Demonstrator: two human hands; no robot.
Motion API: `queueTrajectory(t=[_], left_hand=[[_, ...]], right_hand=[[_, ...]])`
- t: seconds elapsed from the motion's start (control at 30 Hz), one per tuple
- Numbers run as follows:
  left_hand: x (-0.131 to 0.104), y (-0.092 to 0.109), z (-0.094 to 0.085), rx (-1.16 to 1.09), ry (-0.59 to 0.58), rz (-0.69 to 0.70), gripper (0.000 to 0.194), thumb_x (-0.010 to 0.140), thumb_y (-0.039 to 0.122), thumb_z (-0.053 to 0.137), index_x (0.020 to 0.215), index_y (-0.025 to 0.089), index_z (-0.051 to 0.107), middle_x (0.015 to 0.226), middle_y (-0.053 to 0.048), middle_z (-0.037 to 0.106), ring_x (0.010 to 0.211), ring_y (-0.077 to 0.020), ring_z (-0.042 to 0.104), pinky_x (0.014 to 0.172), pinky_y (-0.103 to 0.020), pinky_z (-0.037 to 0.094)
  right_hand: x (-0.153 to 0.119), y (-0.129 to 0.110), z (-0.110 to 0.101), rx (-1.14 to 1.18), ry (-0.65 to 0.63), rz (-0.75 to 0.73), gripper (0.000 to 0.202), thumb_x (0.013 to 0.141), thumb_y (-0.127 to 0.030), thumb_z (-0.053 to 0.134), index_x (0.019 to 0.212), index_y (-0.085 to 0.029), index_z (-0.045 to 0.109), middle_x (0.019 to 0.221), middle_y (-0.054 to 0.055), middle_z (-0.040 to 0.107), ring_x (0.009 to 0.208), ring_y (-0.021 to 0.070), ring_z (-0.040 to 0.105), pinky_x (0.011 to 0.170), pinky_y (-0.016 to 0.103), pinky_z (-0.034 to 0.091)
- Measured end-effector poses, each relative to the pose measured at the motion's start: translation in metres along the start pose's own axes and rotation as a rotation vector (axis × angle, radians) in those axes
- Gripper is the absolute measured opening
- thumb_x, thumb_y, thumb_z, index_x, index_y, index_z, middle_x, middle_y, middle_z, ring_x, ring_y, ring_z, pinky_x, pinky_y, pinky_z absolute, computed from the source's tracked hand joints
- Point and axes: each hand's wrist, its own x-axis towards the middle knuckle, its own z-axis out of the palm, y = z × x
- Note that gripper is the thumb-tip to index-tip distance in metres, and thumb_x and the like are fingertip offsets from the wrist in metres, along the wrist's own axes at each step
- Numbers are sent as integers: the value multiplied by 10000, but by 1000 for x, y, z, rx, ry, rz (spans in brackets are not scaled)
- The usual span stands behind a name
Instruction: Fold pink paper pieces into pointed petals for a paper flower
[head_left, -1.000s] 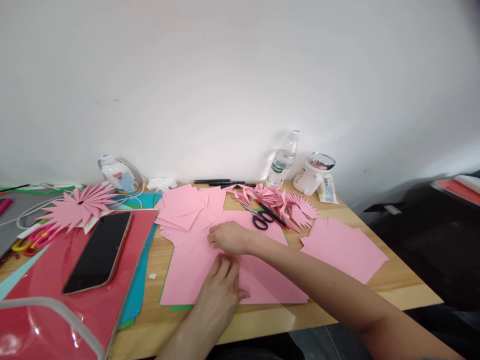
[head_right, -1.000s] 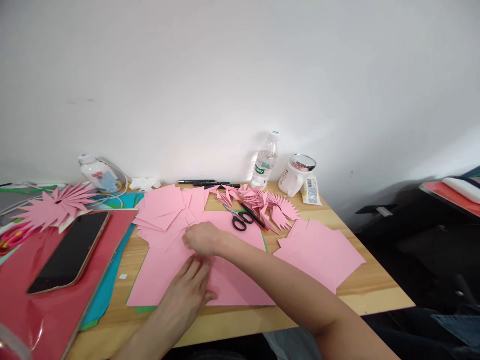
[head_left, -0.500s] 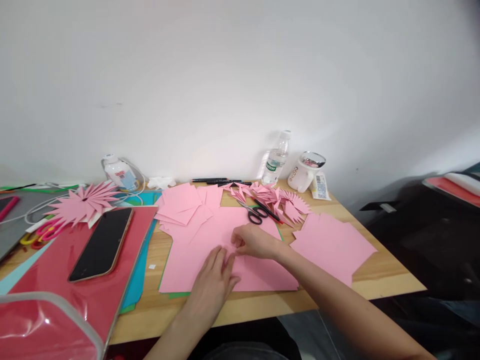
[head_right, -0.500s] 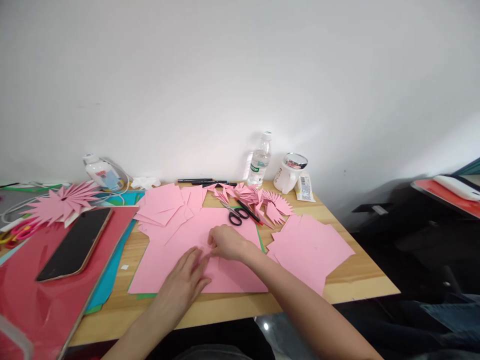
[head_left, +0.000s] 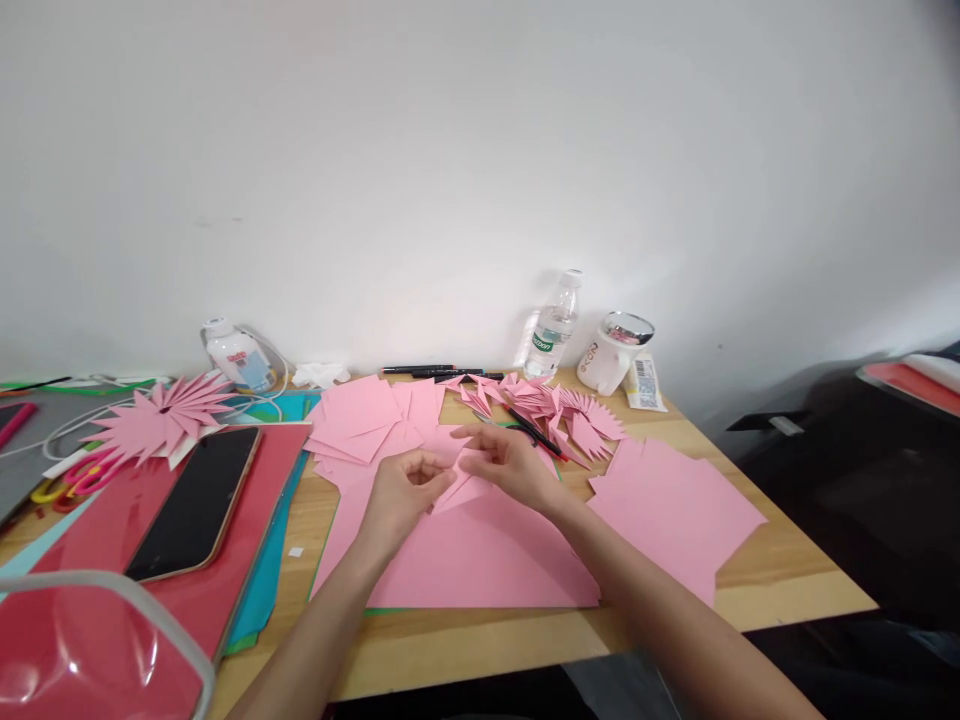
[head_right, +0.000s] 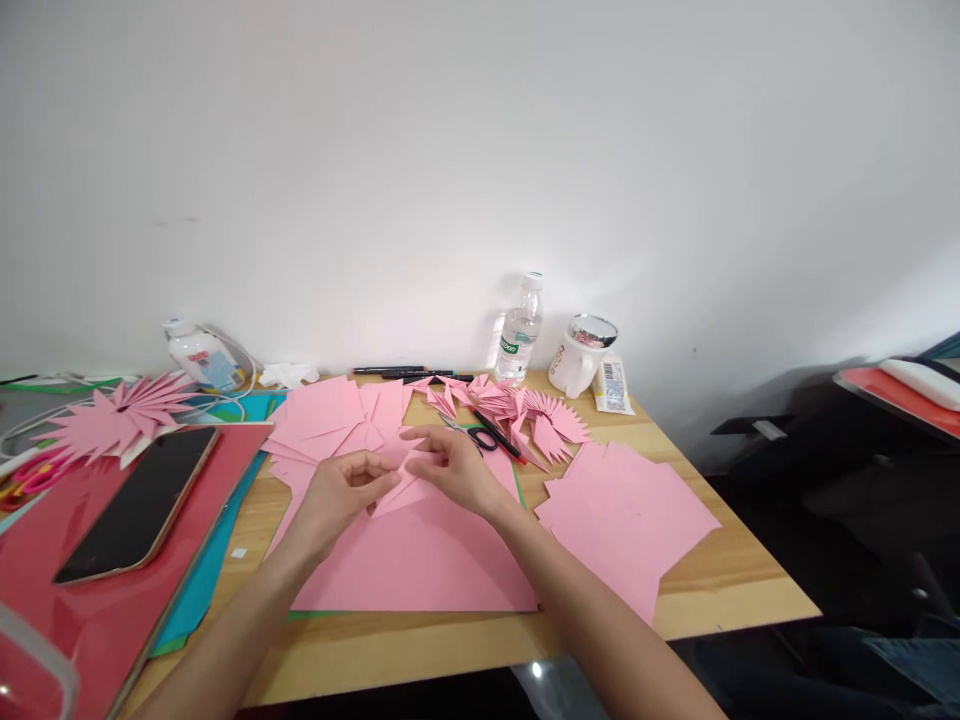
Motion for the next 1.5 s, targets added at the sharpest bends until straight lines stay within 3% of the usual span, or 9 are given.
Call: queueTrajectory(t=[0.13, 0.2, 0.37, 0.5, 0.67, 0.87, 1.23, 1.4, 1.5], left_hand=[[13, 7, 9, -64, -45, -43, 171, 600, 266, 688, 589, 128, 588, 514, 35, 554, 394, -70, 487, 436, -220, 446], [19, 9, 12, -96, -36, -26, 176, 618, 266, 668, 573, 137, 556, 518, 43, 539, 422, -78, 512, 469, -235, 480], [34, 8, 14, -130, -129, -6, 170, 649, 254, 653, 668, 152, 518, 560, 52, 546, 446, -93, 549, 484, -243, 484], [40, 3, 14, -134, -31, 96, 207, 674, 251, 657, 804, 180, 512, 561, 71, 563, 424, -79, 523, 456, -205, 429], [37, -6, 15, -7, 45, 146, 130, 656, 271, 678, 670, 163, 608, 531, 48, 550, 476, -82, 510, 480, -188, 423], [36, -12, 12, 28, 137, 123, 150, 603, 276, 723, 715, 178, 705, 659, -5, 645, 586, -121, 567, 556, -208, 473], [34, -7, 12, 33, 100, 157, 97, 625, 259, 706, 681, 180, 713, 666, -23, 688, 634, -161, 625, 613, -247, 521], [33, -6, 12, 58, 61, 186, 85, 656, 261, 680, 658, 177, 691, 650, -25, 668, 608, -148, 601, 584, -242, 509], [34, -6, 12, 57, 44, 240, 101, 655, 272, 674, 652, 171, 679, 746, -42, 657, 613, -133, 582, 566, -232, 497]], right_hand=[[5, 9, 2, 238, 220, -52, 446, 678, -287, 666, 1079, -180, 502, 888, 33, 581, 706, 117, 521, 599, 228, 413], [8, 14, 2, 330, 274, -65, 498, 656, -293, 696, 1081, -207, 451, 851, 13, 564, 702, 117, 527, 603, 228, 426], [9, 23, 1, 394, 394, -62, 312, 679, -307, 688, 848, -217, 443, 682, -45, 507, 596, 99, 500, 562, 223, 419], [6, 25, 3, 249, 375, 1, 228, 678, -340, 685, 780, -171, 572, 742, 12, 576, 620, 115, 512, 583, 251, 432], [3, 25, 7, 160, 447, 20, 230, 676, -340, 691, 833, -177, 650, 861, 53, 654, 694, 149, 561, 621, 279, 463], [3, 25, 8, 109, 454, 45, 222, 671, -324, 700, 841, -183, 688, 688, 34, 658, 583, 141, 557, 561, 270, 468], [2, 23, 6, 78, 428, -24, 122, 687, -292, 705, 783, -217, 700, 669, 20, 647, 587, 133, 556, 544, 252, 453], [2, 23, 5, 65, 433, -68, 118, 690, -322, 703, 760, -227, 703, 876, 54, 615, 694, 140, 559, 578, 260, 460], [2, 22, 4, 54, 405, -77, 113, 702, -327, 693, 733, -218, 697, 768, 48, 654, 681, 155, 570, 590, 274, 460]])
